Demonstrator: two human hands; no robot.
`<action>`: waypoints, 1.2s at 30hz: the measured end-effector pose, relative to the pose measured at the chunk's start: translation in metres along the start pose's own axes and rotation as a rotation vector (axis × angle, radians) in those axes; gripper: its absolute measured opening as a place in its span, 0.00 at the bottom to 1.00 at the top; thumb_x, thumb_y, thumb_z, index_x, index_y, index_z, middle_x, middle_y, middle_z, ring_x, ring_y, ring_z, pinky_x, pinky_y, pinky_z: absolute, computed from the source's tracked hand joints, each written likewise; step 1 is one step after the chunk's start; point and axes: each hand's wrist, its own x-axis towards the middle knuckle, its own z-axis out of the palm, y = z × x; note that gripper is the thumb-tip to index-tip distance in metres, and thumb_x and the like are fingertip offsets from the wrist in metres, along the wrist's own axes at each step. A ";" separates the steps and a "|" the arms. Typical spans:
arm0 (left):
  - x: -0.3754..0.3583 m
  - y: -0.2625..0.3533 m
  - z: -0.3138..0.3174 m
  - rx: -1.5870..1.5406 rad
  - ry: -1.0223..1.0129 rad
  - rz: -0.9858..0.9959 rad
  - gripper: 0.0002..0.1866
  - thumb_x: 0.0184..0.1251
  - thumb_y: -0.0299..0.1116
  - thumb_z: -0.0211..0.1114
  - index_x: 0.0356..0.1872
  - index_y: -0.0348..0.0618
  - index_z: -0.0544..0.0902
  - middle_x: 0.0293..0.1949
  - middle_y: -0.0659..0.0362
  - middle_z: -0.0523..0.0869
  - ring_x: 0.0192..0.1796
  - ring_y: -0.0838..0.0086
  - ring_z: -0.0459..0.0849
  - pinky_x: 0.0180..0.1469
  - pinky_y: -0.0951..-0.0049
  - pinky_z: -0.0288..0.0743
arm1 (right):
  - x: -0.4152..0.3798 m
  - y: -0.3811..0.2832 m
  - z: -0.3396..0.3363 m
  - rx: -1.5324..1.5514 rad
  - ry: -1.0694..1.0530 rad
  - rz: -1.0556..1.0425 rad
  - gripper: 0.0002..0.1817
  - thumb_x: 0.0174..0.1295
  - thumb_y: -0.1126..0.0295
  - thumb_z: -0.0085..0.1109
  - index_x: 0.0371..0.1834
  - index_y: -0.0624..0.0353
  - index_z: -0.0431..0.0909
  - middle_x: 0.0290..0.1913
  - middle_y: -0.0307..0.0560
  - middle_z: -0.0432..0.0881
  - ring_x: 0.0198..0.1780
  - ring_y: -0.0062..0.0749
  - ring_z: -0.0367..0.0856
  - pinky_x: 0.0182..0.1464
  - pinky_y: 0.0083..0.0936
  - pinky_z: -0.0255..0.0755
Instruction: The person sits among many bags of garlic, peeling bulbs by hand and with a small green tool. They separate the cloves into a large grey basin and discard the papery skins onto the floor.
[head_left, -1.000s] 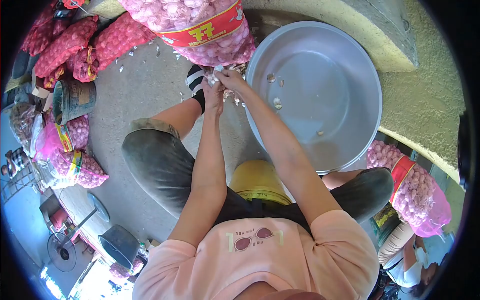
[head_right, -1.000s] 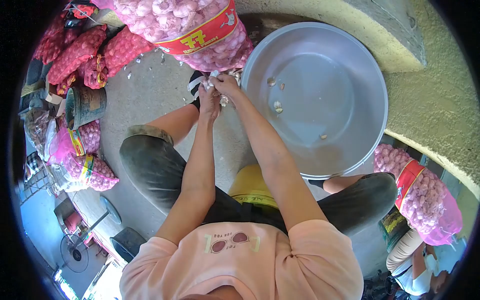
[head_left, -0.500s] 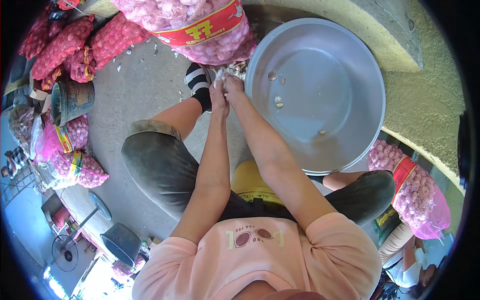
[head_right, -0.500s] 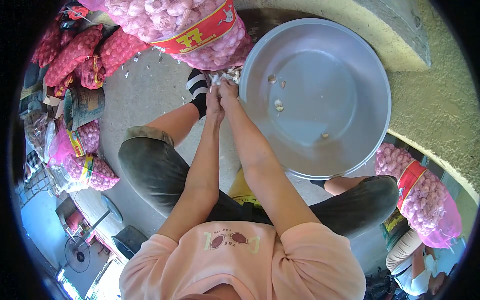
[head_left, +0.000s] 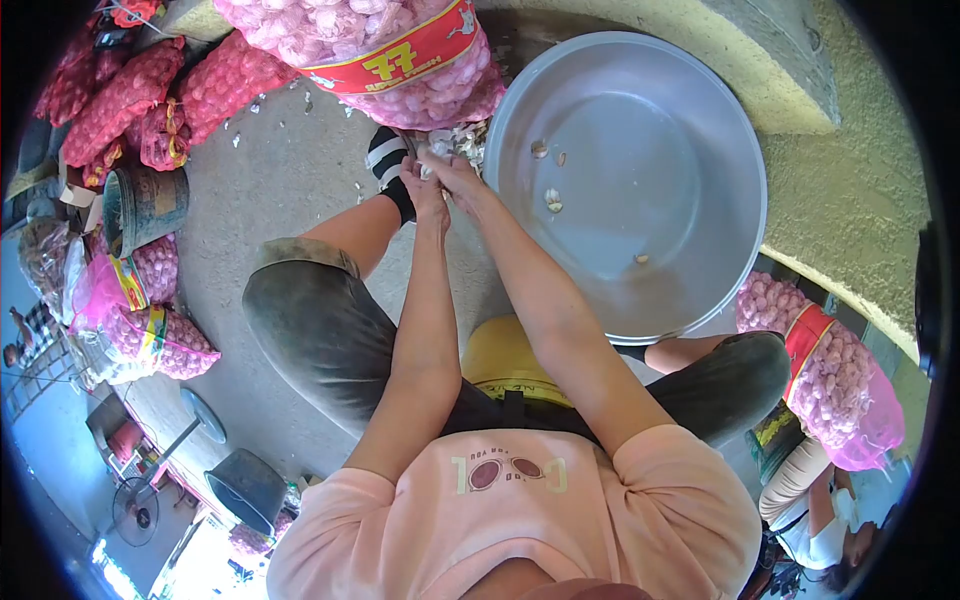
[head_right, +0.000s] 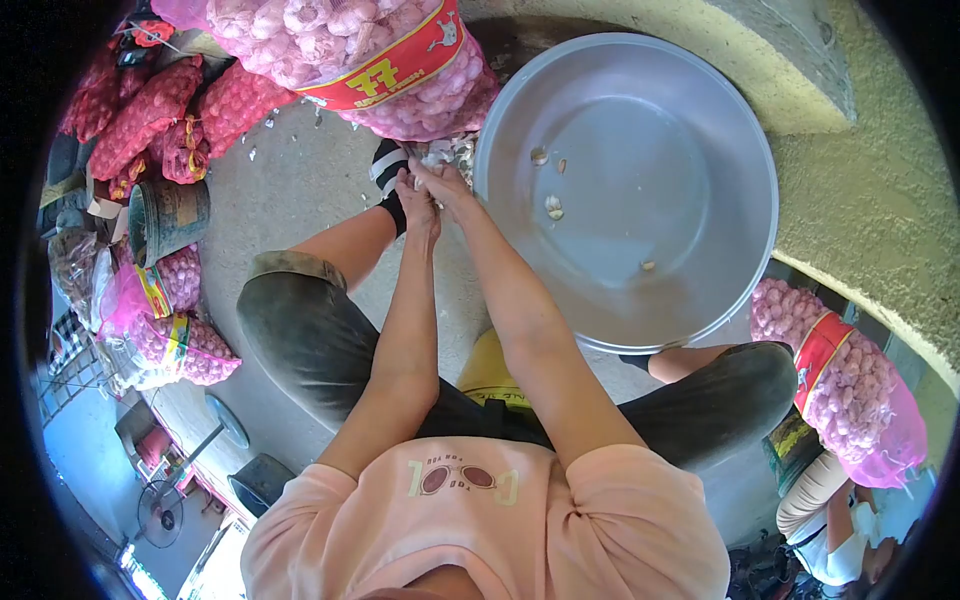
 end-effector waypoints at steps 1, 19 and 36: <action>0.001 0.001 0.001 0.088 -0.013 0.073 0.42 0.56 0.22 0.63 0.70 0.38 0.48 0.65 0.49 0.60 0.61 0.67 0.69 0.56 0.70 0.71 | 0.004 0.004 -0.001 -0.196 0.007 -0.111 0.34 0.61 0.44 0.57 0.49 0.71 0.78 0.38 0.54 0.83 0.41 0.34 0.81 0.45 0.29 0.73; -0.004 0.037 -0.010 -0.250 -0.118 -0.056 0.43 0.53 0.21 0.60 0.71 0.37 0.49 0.61 0.49 0.66 0.59 0.63 0.71 0.61 0.68 0.69 | 0.032 0.001 0.000 0.022 0.211 0.012 0.21 0.62 0.59 0.59 0.48 0.65 0.69 0.42 0.52 0.79 0.38 0.33 0.81 0.37 0.28 0.79; -0.001 0.064 -0.006 -0.229 -0.233 -0.063 0.17 0.62 0.29 0.55 0.52 0.35 0.71 0.49 0.53 0.78 0.53 0.67 0.78 0.59 0.70 0.73 | 0.007 -0.019 0.015 0.405 0.227 0.153 0.12 0.68 0.62 0.50 0.42 0.60 0.76 0.37 0.46 0.80 0.35 0.33 0.81 0.36 0.37 0.75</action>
